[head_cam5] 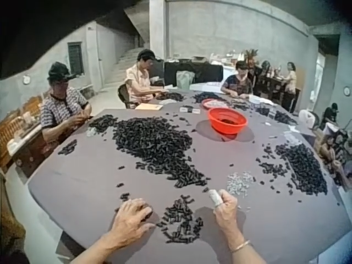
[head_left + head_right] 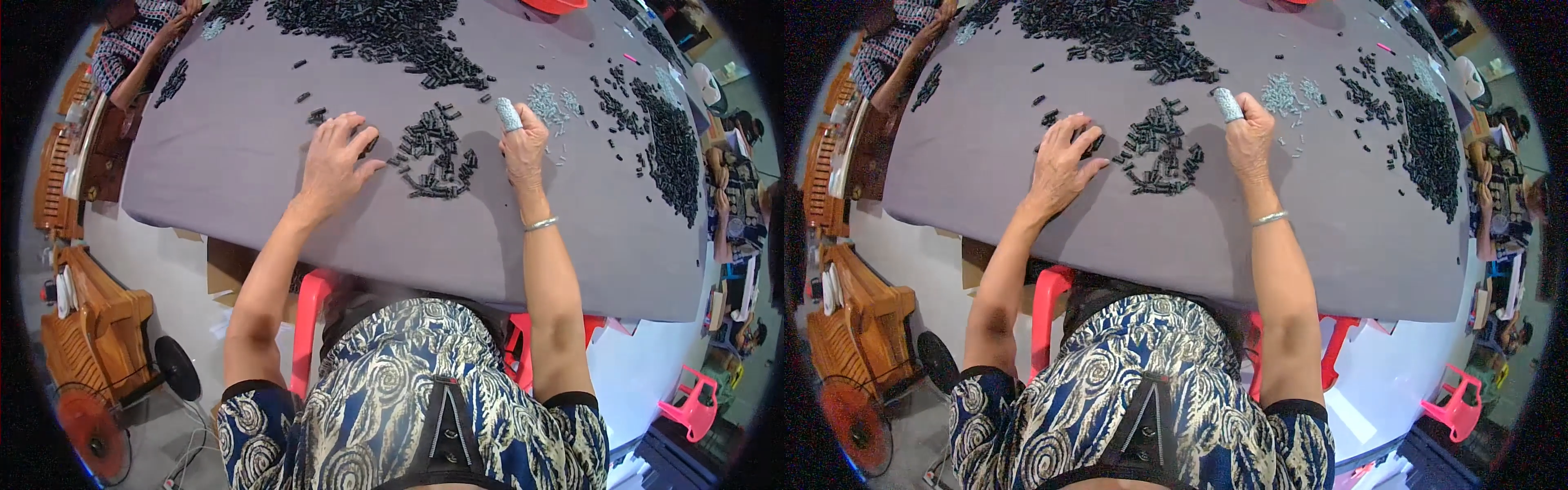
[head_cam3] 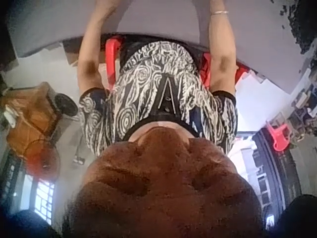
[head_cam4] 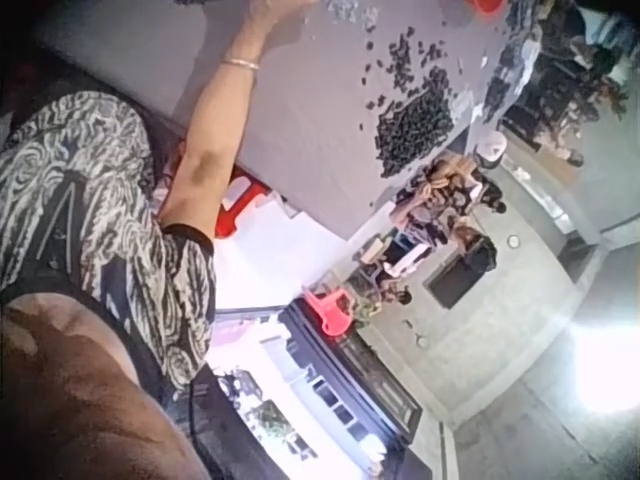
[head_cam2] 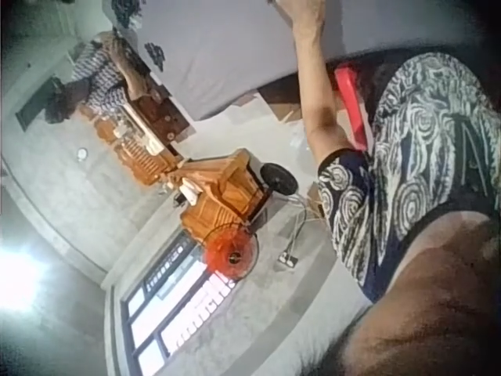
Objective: Sort small black and white plastic components on a table in a workshop.
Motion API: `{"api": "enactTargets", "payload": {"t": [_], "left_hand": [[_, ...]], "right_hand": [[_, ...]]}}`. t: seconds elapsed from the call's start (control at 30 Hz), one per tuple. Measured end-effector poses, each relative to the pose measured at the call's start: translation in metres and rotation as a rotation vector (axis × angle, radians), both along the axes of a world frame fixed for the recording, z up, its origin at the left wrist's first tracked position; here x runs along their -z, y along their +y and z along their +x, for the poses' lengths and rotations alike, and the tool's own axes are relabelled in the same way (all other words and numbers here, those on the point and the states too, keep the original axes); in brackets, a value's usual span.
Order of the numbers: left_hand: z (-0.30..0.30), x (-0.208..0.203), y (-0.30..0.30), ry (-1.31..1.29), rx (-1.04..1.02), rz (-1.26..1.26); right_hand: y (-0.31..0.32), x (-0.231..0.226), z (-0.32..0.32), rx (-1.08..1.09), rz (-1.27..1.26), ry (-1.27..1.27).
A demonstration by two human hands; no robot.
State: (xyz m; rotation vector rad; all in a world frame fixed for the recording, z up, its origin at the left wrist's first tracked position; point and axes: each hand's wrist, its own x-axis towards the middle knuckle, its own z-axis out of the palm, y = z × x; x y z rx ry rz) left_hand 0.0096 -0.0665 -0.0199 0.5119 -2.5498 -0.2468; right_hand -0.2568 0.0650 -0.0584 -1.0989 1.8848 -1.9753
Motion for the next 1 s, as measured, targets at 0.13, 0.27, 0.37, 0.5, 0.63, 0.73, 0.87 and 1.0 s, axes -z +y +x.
{"api": "enactTargets", "payload": {"t": [0.13, 0.27, 0.37, 0.5, 0.63, 0.73, 0.87, 1.0], "left_hand": [[-0.01, 0.003, -0.017, -0.067, 0.054, -0.122], [-0.016, 0.006, -0.024, -0.035, 0.108, -0.074], [-0.015, 0.011, -0.03, -0.022, 0.042, -0.062], [-0.003, 0.016, -0.043, 0.007, -0.05, -0.136], [0.018, 0.017, -0.063, -0.04, -0.145, -0.151], [0.027, 0.012, -0.07, -0.084, -0.202, -0.119], [0.016, 0.005, -0.051, 0.045, -0.187, -0.046], [-0.004, -0.009, 0.003, -0.026, 0.051, 0.16]], "right_hand": [[0.0, -0.006, 0.003, 0.004, 0.021, 0.004], [0.002, -0.006, 0.004, -0.012, 0.018, 0.015], [0.001, -0.008, 0.003, 0.013, 0.058, 0.02], [0.003, -0.003, -0.002, 0.084, 0.036, 0.002], [0.006, -0.02, 0.008, 0.132, -0.033, -0.275], [0.009, -0.028, 0.009, 0.092, -0.111, -0.459], [0.008, -0.022, -0.001, 0.08, -0.128, -0.538], [0.006, -0.022, 0.001, 0.083, -0.116, -0.548]]}}
